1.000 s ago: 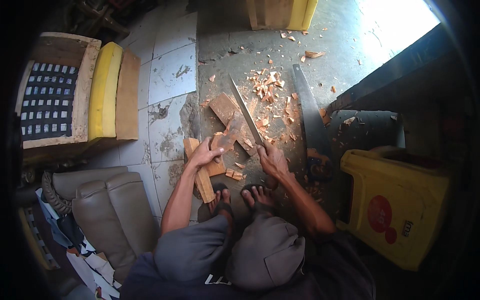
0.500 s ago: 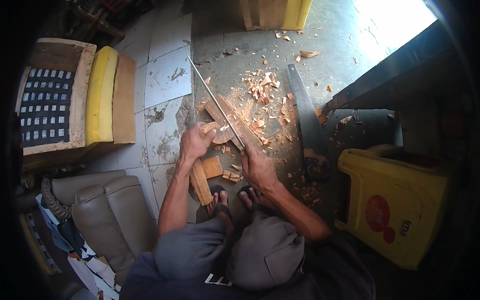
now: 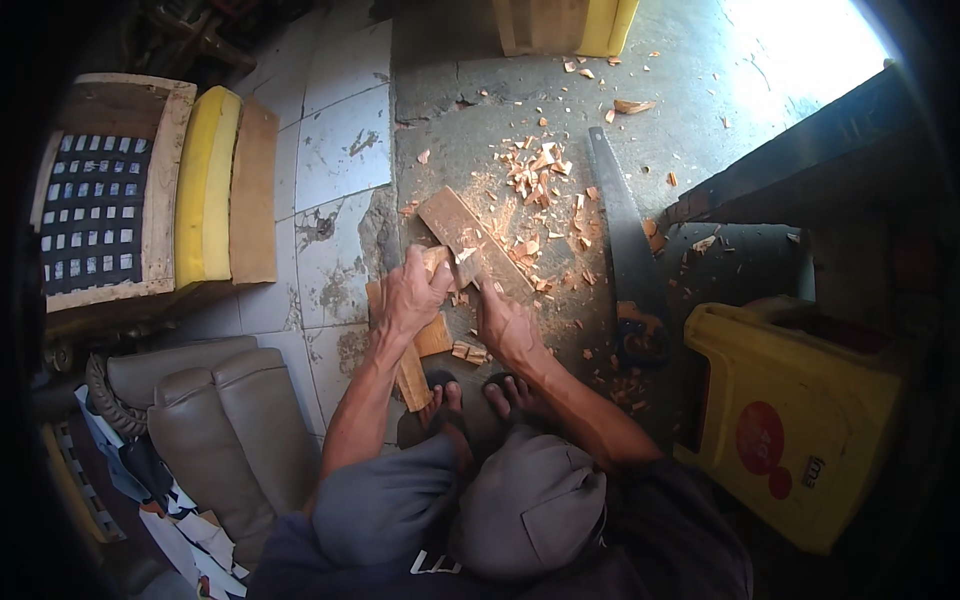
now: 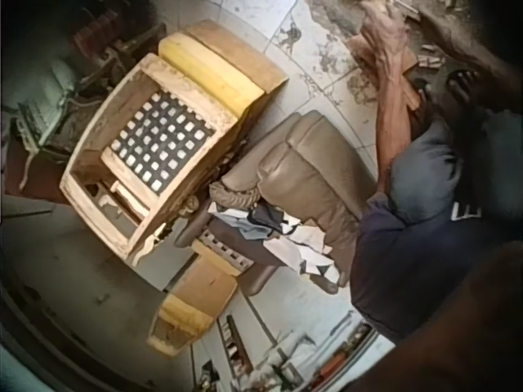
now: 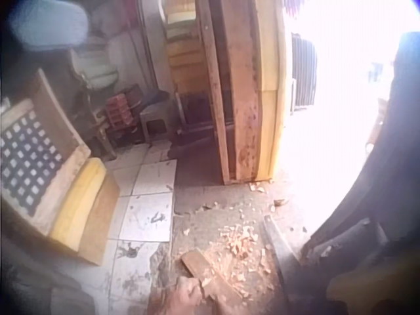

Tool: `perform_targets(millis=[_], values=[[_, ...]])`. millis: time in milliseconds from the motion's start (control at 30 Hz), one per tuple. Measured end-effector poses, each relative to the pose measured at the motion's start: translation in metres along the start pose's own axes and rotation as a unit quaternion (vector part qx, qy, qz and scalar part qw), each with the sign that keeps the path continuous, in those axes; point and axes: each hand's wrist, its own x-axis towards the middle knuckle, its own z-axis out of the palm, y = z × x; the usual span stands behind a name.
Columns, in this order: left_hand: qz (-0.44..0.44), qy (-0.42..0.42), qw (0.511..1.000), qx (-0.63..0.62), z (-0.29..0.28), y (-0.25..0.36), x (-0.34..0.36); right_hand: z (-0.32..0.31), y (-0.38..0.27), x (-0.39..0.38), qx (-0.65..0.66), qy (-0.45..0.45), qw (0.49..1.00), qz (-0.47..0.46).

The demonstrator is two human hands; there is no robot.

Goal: The person carves a piece of wood with a large knife, scraping off thin shavings while holding the wood against a block on the floor.

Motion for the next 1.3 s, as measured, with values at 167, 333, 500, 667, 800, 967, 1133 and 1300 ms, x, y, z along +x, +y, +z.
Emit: perform_targets(millis=[167,333,500,667,800,967,1133,1300], values=[[0.018,-0.002,0.999,0.026,0.002,-0.010,-0.005,-0.029,-0.018,0.010,0.010,-0.078,0.997,-0.004],[-0.002,0.082,0.996,-0.043,0.004,-0.032,-0.011,-0.035,-0.013,0.017,0.139,0.018,0.990,0.030],[-0.139,0.032,0.828,-0.543,-0.003,-0.058,-0.030,-0.047,0.045,-0.008,-0.109,-0.031,0.974,0.195],[-0.120,-0.067,0.721,-0.679,0.002,-0.024,-0.042,-0.037,0.062,-0.021,-0.260,0.041,0.958,0.110],[-0.083,-0.165,0.716,-0.674,0.012,-0.001,-0.047,-0.059,0.012,0.029,0.580,-0.007,0.787,0.211],[-0.055,-0.272,0.744,-0.607,0.039,0.015,-0.056,-0.079,0.004,0.055,0.754,-0.067,0.644,0.112],[-0.043,-0.284,0.763,-0.580,0.054,0.011,-0.049,-0.084,0.008,0.042,0.709,-0.011,0.688,0.154],[-0.044,-0.280,0.741,-0.608,0.056,0.021,-0.060,-0.073,0.013,0.027,0.767,0.037,0.618,0.168]])
